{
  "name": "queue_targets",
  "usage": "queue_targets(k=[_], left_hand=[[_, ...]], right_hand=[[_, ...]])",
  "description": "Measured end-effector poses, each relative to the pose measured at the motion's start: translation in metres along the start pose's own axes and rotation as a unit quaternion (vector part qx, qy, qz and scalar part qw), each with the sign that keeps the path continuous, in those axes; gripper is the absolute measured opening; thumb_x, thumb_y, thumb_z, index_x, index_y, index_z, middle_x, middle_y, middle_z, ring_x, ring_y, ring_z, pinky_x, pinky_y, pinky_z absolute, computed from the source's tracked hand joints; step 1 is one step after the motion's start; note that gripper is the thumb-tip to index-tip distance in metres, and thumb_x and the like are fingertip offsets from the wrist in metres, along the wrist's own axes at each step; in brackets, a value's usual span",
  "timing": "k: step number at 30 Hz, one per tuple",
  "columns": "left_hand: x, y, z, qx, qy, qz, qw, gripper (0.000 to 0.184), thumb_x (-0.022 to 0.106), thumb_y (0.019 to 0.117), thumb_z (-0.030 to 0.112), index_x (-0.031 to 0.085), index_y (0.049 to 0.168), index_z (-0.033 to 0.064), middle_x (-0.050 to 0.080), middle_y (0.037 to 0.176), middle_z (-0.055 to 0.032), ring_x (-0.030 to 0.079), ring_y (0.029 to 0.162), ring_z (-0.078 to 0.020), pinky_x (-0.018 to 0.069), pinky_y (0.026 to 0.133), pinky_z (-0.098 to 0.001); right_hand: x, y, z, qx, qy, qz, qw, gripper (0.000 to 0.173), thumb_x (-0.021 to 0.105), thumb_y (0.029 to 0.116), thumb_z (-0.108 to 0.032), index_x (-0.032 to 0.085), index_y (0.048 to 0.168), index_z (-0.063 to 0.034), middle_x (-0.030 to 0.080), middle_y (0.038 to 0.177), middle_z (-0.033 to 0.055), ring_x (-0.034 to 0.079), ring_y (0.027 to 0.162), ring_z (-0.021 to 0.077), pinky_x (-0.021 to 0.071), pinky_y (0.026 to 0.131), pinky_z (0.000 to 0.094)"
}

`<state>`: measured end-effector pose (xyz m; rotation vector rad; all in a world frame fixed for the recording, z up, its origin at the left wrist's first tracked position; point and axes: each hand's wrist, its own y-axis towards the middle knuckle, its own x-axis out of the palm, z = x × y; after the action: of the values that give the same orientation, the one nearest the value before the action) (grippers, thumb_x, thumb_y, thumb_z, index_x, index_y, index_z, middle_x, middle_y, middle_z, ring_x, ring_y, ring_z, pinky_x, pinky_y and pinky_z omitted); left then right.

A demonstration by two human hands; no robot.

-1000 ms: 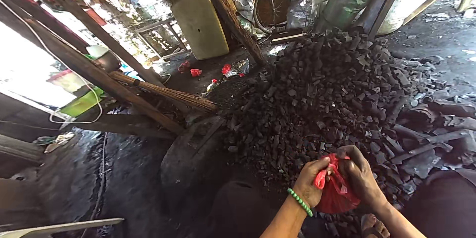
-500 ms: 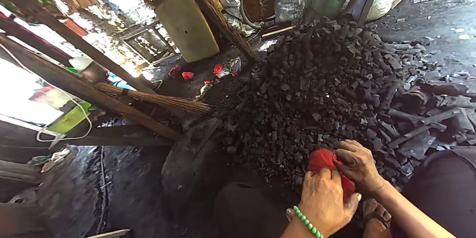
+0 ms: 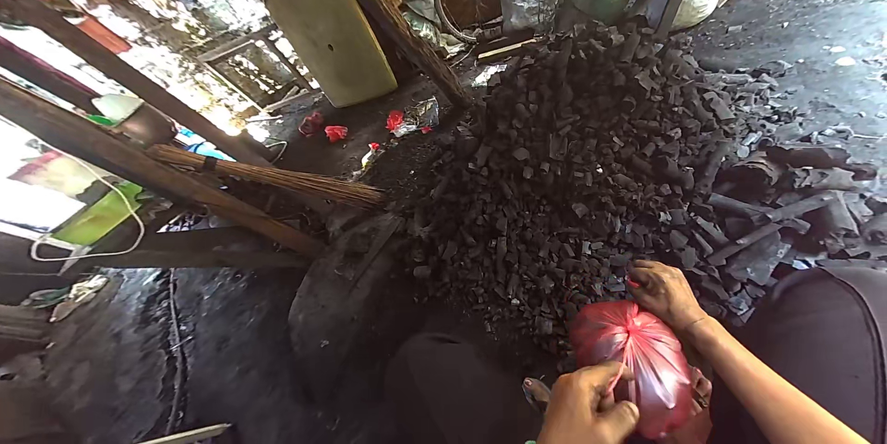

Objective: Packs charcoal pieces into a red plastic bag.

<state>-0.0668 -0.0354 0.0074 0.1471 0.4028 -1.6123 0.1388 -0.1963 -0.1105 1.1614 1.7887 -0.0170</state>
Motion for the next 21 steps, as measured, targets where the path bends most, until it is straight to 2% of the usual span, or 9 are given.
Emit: queue_targets(k=[2,5,7,9,12,14,16,19,21], left_hand=[[-0.011,0.005,-0.014,-0.096,-0.262,0.073,0.957,0.03,0.048,0.0902,0.0,0.067,0.114,-0.0036,0.06,0.073,0.0046,0.051,0.059,0.0012,0.0446,0.058,-0.0163],[-0.042,0.027,-0.022,-0.222,-0.501,0.193,0.814,0.026,0.036,0.1016,0.008,0.061,0.099,0.0025,0.046,0.056,0.006,0.043,0.042,-0.0017,0.0406,0.042,-0.0152],[-0.053,0.043,-0.025,-0.206,-0.447,0.235,0.838,0.025,0.04,0.1039,0.005,0.064,0.102,-0.0014,0.047,0.059,0.0039,0.038,0.042,-0.0015,0.0354,0.041,-0.0143],[-0.051,0.054,-0.023,-0.152,-0.305,0.22,0.914,0.021,0.046,0.1028,0.002,0.064,0.112,-0.0048,0.055,0.067,0.0028,0.037,0.045,0.0007,0.033,0.043,-0.0141],[-0.041,0.062,-0.013,-0.085,-0.101,0.151,0.98,0.025,0.054,0.1008,0.01,0.066,0.117,-0.0049,0.066,0.081,0.0018,0.047,0.056,0.0016,0.0397,0.054,-0.0176],[-0.042,0.063,-0.009,-0.055,-0.033,0.107,0.992,0.027,0.054,0.1033,0.018,0.071,0.11,-0.0005,0.067,0.085,0.0014,0.053,0.063,0.0003,0.0459,0.061,-0.0203],[-0.042,0.061,-0.006,-0.01,-0.03,0.097,0.995,0.027,0.051,0.1048,0.019,0.07,0.102,0.0005,0.06,0.078,0.0047,0.047,0.057,0.0033,0.0427,0.055,-0.0164],[-0.037,0.062,-0.008,0.058,-0.033,0.094,0.993,0.022,0.058,0.1001,0.015,0.072,0.101,-0.0022,0.068,0.093,-0.0014,0.059,0.081,0.0012,0.0501,0.077,-0.0185],[-0.029,0.065,-0.01,0.06,-0.103,0.1,0.988,0.016,0.058,0.0991,0.011,0.07,0.096,0.0004,0.063,0.085,0.0045,0.053,0.069,0.0046,0.0448,0.065,-0.0139]], right_hand=[[-0.003,-0.002,-0.005,0.011,0.008,0.018,1.0,0.017,0.068,0.0767,-0.008,0.062,0.064,0.0012,0.06,0.066,0.0146,0.065,0.065,0.0344,0.0507,0.058,0.0537],[-0.002,-0.012,-0.027,-0.001,0.048,0.023,0.999,0.02,0.067,0.0786,-0.016,0.064,0.066,-0.0014,0.06,0.068,0.0115,0.064,0.065,0.0299,0.0521,0.058,0.0493],[0.002,-0.025,-0.059,-0.039,0.095,0.005,0.995,0.018,0.067,0.0813,-0.018,0.072,0.075,-0.0018,0.067,0.075,0.0128,0.068,0.071,0.0299,0.0567,0.063,0.0485],[0.008,-0.037,-0.091,-0.094,0.118,-0.011,0.988,0.017,0.068,0.0867,-0.017,0.074,0.083,-0.0011,0.071,0.085,0.0173,0.072,0.08,0.0332,0.0598,0.07,0.0493],[0.013,-0.033,-0.113,-0.152,0.132,0.026,0.979,0.024,0.064,0.0913,-0.022,0.069,0.077,-0.0038,0.072,0.089,0.0159,0.073,0.086,0.0284,0.0601,0.077,0.0383],[0.003,-0.018,-0.111,-0.113,0.191,0.051,0.974,0.035,0.059,0.1009,-0.03,0.071,0.083,-0.0018,0.072,0.09,0.0151,0.071,0.088,0.0227,0.059,0.08,0.0337],[-0.012,0.002,-0.102,-0.057,0.22,0.077,0.971,0.039,0.058,0.1022,-0.034,0.075,0.088,-0.0013,0.072,0.087,0.0124,0.07,0.084,0.0161,0.058,0.078,0.0299],[-0.019,0.011,-0.091,0.005,0.263,0.058,0.963,0.043,0.057,0.1011,-0.035,0.071,0.081,0.0004,0.064,0.075,0.0082,0.06,0.073,0.0095,0.0501,0.071,0.023],[-0.022,0.005,-0.09,0.054,0.348,0.004,0.936,0.041,0.062,0.0986,-0.041,0.072,0.085,-0.0031,0.063,0.081,-0.0012,0.058,0.078,-0.0016,0.0486,0.074,0.016]])
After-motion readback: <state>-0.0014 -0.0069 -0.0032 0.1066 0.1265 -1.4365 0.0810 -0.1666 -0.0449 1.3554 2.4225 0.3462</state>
